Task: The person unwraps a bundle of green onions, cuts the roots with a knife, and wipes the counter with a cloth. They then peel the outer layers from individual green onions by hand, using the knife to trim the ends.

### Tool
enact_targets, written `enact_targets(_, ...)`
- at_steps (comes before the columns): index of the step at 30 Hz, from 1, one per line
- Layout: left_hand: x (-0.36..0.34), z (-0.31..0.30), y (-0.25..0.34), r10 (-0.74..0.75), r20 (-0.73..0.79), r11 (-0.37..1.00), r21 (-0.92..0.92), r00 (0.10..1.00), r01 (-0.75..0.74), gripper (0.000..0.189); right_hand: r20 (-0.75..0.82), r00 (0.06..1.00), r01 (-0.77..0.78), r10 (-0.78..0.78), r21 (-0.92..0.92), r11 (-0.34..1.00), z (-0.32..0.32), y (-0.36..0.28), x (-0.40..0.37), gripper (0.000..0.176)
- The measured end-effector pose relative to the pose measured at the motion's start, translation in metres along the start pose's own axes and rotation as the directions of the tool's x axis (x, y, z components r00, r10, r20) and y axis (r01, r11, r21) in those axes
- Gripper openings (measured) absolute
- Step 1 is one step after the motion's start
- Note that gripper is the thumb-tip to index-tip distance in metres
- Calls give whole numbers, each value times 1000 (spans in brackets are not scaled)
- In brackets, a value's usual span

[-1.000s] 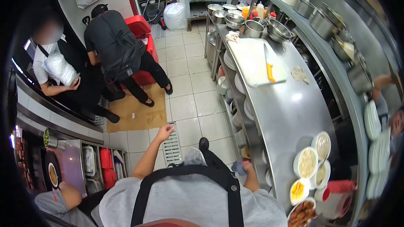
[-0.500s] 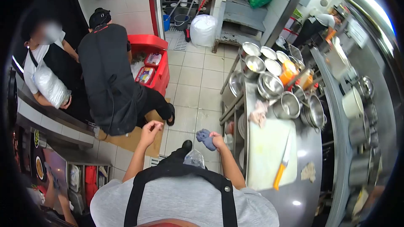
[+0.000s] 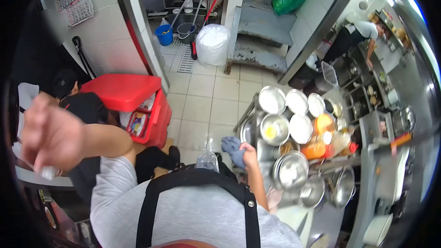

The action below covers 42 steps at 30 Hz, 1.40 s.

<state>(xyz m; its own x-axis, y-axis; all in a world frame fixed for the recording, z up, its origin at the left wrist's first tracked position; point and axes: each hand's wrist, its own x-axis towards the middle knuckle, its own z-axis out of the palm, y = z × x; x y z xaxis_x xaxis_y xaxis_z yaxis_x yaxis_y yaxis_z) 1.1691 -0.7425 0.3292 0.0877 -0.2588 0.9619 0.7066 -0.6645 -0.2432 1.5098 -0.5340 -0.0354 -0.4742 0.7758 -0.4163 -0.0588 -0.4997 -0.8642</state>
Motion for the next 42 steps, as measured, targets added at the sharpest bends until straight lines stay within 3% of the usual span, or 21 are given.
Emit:
enact_targets(1, 17, 14, -4, 96, -30, 974, 207, 995, -88, 27, -10, 1000, -15, 14, -20, 1000, 0, -10, 25, 31)
enact_targets(3, 40, 52, -24, 188, 182, 901, 358, 965, -243, 50, 18, 1000, -3, 3, 0, 1000, 7, -35, 76, 33)
enact_targets(13, -23, 95, -228, 53, 273, 962, 245, 961, -122, 36, 295, 955, 21, 30, -169, 985, 87, -134, 356, 31)
enact_targets(17, -57, 81, -321, 19, 281, 966, 242, 960, -90, 31, 303, 949, -24, 85, -199, 980, 135, -139, 466, 30)
enact_targets(21, -77, 69, -418, -2, 276, 968, 242, 961, -68, 27, 292, 943, -81, 159, -261, 962, 184, -184, 546, 31)
enact_targets(29, -129, 57, -597, -97, 265, 966, 258, 959, 27, 23, 279, 944, -110, 178, -242, 964, 218, -243, 735, 26)
enact_targets(30, -138, 57, -616, -104, 274, 963, 268, 956, 27, 23, 235, 965, -61, 120, -244, 968, 217, -234, 769, 26)
enact_targets(33, -160, 53, -666, -158, 268, 944, 322, 951, 66, 23, 197, 961, -106, 192, -380, 919, 235, -246, 856, 26)
enact_targets(35, -166, 48, -694, -188, 249, 929, 358, 950, 90, 24, 295, 928, -109, 226, -365, 925, 252, -253, 914, 26)
enact_targets(38, -169, 36, -725, -208, 242, 910, 404, 948, 96, 27, 381, 888, -94, 257, -396, 913, 341, -311, 957, 30)
enact_targets(40, -178, 31, -750, -206, 224, 907, 409, 953, 100, 28, 469, 848, -24, 247, -431, 902, 383, -315, 1009, 29)
enact_targets(41, -191, 27, -769, -176, 209, 804, 594, 962, 18, 28, 516, 825, 28, 231, -446, 894, 404, -315, 1036, 28)
enact_targets(42, -212, 37, -812, -40, 97, 774, 633, 995, -31, 27, 553, 797, 72, 243, -487, 871, 429, -317, 1055, 26)
